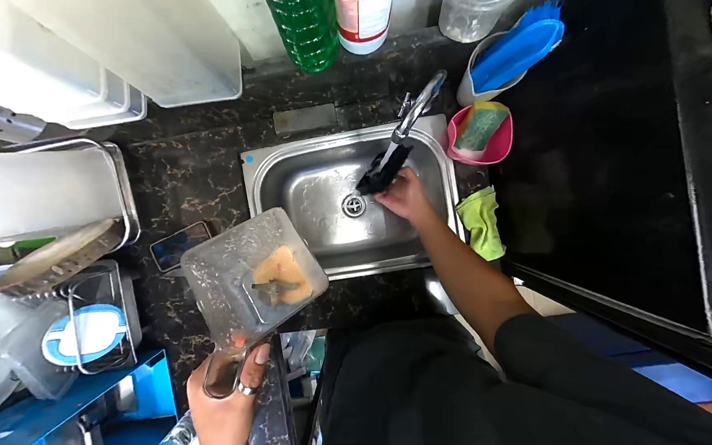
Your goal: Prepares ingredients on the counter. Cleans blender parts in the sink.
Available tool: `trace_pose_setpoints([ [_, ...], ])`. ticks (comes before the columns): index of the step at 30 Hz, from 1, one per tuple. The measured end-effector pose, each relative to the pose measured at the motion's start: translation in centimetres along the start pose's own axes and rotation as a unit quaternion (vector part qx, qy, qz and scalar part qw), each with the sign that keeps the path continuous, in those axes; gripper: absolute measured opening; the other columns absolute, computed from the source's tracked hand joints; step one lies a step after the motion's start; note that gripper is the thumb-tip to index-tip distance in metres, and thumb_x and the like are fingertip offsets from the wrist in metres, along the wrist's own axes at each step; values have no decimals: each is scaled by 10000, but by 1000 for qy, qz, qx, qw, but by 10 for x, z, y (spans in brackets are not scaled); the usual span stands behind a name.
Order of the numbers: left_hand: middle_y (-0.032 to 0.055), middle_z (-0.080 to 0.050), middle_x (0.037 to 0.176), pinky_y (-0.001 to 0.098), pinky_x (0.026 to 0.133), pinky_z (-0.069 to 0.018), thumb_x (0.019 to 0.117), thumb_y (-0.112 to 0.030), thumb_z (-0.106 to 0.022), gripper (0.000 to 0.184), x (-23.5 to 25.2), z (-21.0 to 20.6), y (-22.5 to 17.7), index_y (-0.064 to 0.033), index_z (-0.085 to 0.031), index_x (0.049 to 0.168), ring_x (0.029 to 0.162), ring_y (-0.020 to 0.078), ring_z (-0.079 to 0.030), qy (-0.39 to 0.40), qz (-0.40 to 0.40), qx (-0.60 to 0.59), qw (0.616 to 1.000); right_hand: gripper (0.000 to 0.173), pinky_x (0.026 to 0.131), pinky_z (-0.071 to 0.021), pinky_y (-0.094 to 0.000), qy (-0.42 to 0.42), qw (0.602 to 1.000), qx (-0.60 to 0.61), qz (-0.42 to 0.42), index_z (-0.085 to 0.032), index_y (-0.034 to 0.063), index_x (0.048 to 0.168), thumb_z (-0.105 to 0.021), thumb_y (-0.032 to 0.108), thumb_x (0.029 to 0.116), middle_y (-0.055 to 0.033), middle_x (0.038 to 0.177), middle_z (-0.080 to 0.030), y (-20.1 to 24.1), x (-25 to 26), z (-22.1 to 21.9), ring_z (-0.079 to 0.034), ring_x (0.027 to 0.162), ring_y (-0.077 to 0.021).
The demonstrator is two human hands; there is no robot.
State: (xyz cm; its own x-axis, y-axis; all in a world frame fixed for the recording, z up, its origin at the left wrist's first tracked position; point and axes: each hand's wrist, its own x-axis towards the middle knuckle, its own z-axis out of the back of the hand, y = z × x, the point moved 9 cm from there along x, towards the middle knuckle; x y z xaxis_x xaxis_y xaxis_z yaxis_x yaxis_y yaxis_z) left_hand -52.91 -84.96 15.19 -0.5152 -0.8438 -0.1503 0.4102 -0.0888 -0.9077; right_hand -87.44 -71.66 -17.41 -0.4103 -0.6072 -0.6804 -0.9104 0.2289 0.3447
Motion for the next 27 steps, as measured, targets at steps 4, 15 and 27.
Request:
trace_pose_setpoints([
  [4, -176, -717, 784, 184, 666, -589, 804, -389, -835, 155, -4, -3, -9, -307, -721, 868, 711, -13, -685, 13, -1, 19, 1000, 581, 573, -490, -236, -21, 985, 84, -147, -543, 179, 1030, -304, 705, 967, 11, 774, -568, -47, 9, -20, -553, 615, -94],
  [15, -152, -674, 739, 179, 601, -571, 836, -416, -796, 265, 7, 4, -20, -179, -682, 863, 643, -26, -647, 23, -24, 101, 994, 550, 646, -558, -291, -84, 982, 155, -72, -526, 146, 1087, -364, 659, 974, -32, 859, -609, -17, -18, -10, -621, 688, -143],
  [27, 3, -642, 730, 413, 637, -525, 855, -485, -762, 376, 112, -96, -18, -112, -719, 876, 658, 127, -604, 235, 11, 330, 914, 679, 826, -596, -473, -88, 906, -335, 243, -465, 93, 1381, -770, -39, 788, -145, 1348, -552, 62, -117, 3, -641, 1091, -282],
])
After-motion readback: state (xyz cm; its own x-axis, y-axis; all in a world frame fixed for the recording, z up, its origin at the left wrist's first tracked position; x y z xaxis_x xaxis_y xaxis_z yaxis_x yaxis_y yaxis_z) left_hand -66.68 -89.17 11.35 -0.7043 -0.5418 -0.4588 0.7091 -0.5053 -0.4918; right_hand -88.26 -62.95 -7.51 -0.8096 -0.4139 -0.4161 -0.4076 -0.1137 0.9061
